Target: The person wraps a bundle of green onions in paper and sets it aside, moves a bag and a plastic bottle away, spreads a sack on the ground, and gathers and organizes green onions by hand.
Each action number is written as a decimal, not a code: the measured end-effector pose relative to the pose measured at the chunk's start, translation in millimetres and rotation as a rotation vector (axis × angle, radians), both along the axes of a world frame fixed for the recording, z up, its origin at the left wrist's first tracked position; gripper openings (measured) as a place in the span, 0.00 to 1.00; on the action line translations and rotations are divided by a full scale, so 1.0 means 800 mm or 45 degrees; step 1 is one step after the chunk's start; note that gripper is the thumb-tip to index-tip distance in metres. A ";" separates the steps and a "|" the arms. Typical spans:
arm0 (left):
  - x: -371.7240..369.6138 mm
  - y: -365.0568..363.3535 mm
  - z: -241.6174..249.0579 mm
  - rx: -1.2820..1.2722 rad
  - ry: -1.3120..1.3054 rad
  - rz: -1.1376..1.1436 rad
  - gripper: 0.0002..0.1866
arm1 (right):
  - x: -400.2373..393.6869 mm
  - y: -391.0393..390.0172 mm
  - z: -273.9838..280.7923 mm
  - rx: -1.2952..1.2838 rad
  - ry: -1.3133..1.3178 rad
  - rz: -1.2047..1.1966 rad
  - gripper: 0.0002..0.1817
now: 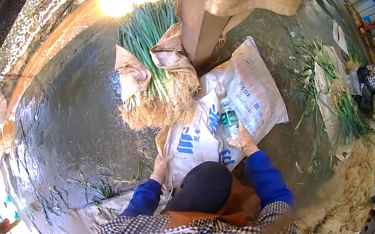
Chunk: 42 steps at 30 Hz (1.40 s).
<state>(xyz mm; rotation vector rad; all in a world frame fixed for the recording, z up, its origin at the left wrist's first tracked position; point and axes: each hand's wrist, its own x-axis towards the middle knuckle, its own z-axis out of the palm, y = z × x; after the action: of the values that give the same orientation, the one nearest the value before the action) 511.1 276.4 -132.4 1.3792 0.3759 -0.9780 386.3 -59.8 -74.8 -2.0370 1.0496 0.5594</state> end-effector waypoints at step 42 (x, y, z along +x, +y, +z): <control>0.035 -0.055 0.087 0.016 -0.130 -0.012 0.30 | -0.045 -0.080 -0.032 -0.351 -0.199 -0.108 0.40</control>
<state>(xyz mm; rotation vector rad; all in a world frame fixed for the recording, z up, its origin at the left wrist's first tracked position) 539.0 232.3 -62.9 1.4374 0.2998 -0.9103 350.6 -123.6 -100.5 -2.2198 1.1634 0.2160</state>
